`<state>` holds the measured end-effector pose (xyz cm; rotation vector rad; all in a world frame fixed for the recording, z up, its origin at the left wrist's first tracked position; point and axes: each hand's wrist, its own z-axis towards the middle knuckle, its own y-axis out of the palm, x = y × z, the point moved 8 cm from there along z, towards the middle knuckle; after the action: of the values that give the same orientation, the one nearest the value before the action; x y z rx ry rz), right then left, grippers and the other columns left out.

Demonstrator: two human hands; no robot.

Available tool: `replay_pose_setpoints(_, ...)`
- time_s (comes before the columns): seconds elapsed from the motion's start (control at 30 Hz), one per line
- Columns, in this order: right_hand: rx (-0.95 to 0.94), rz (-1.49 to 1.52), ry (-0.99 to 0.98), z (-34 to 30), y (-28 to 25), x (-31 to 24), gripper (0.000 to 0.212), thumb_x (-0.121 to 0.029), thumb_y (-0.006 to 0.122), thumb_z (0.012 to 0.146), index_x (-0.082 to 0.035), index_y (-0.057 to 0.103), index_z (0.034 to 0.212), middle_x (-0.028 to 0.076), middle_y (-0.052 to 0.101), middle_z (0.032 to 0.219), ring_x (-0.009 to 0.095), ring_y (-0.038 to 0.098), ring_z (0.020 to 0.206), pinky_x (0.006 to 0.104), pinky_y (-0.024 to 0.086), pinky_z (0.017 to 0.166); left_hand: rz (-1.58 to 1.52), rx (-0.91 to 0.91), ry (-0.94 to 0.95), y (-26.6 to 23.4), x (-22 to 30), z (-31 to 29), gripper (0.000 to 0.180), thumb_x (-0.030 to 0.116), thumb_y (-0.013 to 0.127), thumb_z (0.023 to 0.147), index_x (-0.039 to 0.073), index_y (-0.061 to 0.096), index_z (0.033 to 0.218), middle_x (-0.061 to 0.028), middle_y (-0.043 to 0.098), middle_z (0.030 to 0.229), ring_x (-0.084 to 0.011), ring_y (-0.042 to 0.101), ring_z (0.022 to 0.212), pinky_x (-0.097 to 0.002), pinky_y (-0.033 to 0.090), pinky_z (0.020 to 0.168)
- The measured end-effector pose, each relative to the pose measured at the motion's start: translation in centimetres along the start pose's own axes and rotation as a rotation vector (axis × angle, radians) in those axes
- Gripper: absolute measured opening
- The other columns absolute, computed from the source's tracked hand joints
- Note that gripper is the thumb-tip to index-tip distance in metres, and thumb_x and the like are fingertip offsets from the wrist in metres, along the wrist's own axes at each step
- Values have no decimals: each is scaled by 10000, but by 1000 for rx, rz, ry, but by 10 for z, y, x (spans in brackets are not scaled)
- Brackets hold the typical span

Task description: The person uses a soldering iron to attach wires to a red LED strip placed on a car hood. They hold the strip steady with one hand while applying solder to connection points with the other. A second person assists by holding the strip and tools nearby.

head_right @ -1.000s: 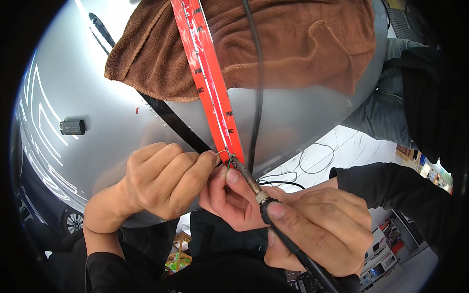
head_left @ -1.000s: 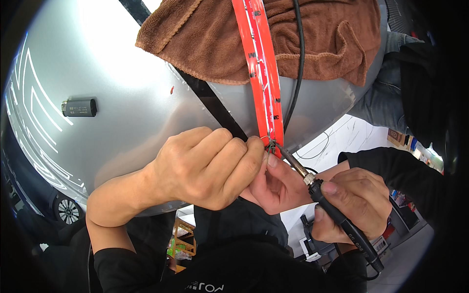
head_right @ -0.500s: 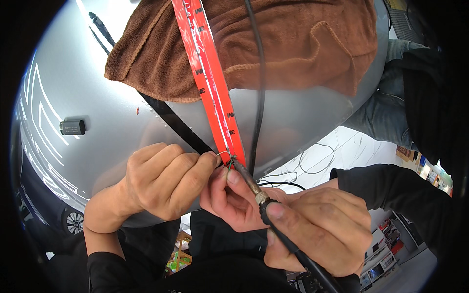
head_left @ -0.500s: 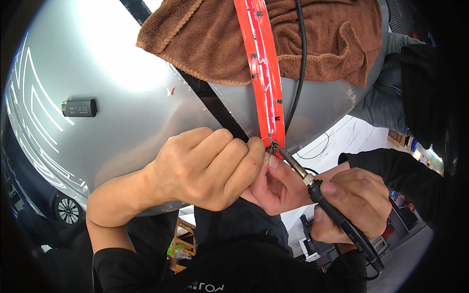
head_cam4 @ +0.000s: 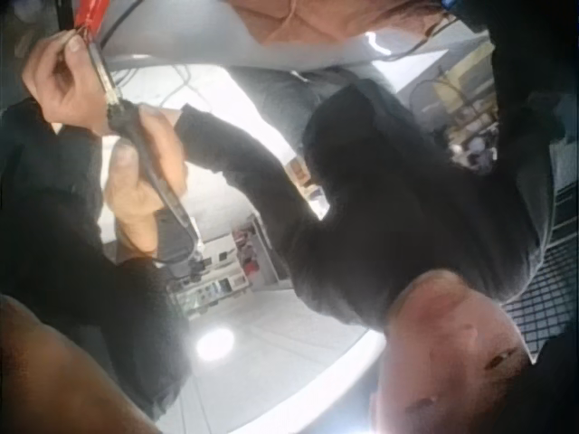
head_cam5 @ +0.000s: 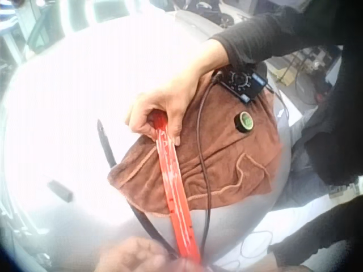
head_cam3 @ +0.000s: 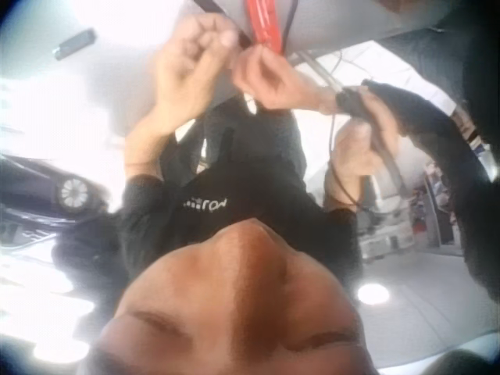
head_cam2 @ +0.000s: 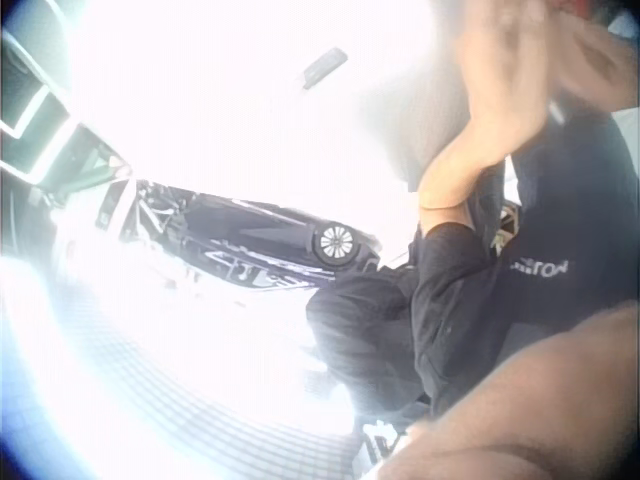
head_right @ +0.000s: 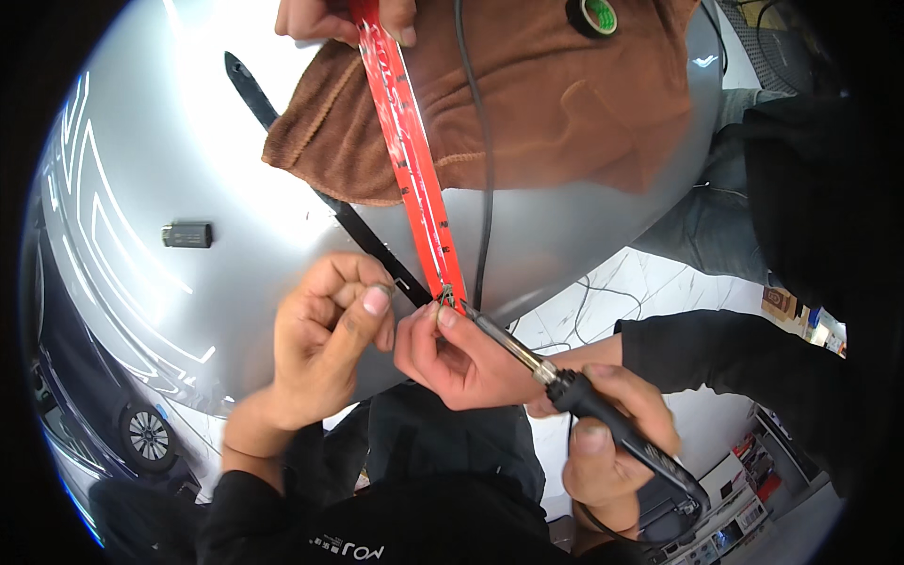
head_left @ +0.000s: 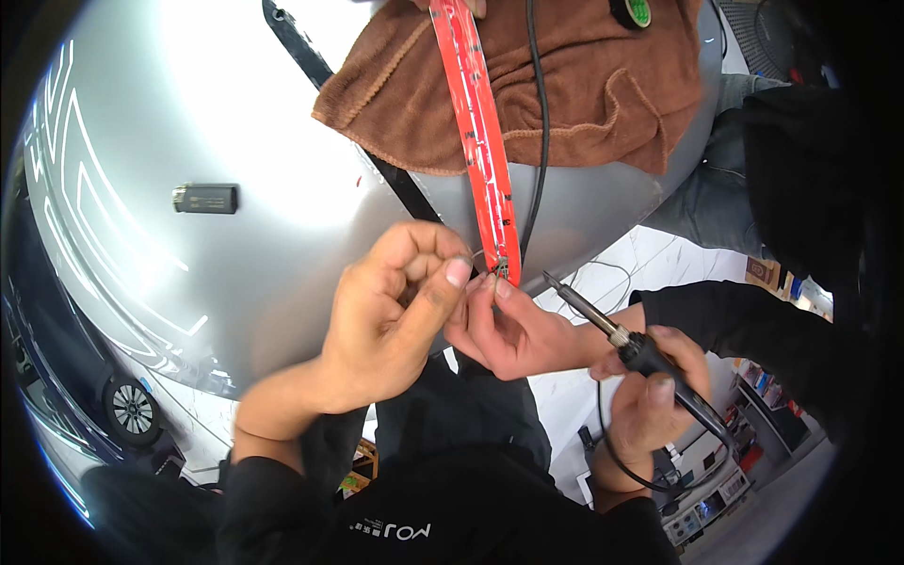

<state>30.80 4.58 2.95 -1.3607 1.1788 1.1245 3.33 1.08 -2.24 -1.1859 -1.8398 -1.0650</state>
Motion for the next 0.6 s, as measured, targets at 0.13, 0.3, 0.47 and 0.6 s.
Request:
replay_pose_setpoints(0.13, 171, 152, 157, -33, -8, 6, 417, -274, 620, 1135, 51, 564, 1390, 175, 709, 1041, 235, 703, 791, 364, 609, 734, -308, 163, -29, 26, -13, -38, 219, 117, 656, 1134, -66, 655, 1255, -50, 723, 877, -55, 610, 731, -206, 463, 646)
replay_pose_setpoints(0.3, 77, 198, 137, -38, 12, -14, 364, -207, 646, 1120, 41, 573, 1376, 139, 697, 950, 204, 689, 797, 339, 588, 721, -430, 220, -111, 34, -21, -73, 160, 133, 681, 1104, -26, 689, 1108, -90, 701, 814, -67, 506, 614, -225, 388, 556)
replay_pose_setpoints(0.47, 44, 422, 301, -59, 15, -31, 233, -100, 661, 1093, 55, 617, 1262, 161, 762, 917, 214, 744, 755, 327, 629, 713, -459, 145, -146, 41, -8, -92, 91, 87, 644, 1100, 2, 675, 1087, -74, 732, 834, -50, 541, 631, -208, 412, 569)
replay_pose_setpoints(0.6, 61, 447, 266, -82, 30, -52, 246, -189, 575, 1145, 31, 606, 1250, 153, 743, 961, 266, 776, 819, 376, 665, 791, -390, 172, 6, 46, 22, -107, 104, 94, 630, 1121, -8, 645, 1120, -114, 763, 900, -100, 675, 719, -220, 530, 646)
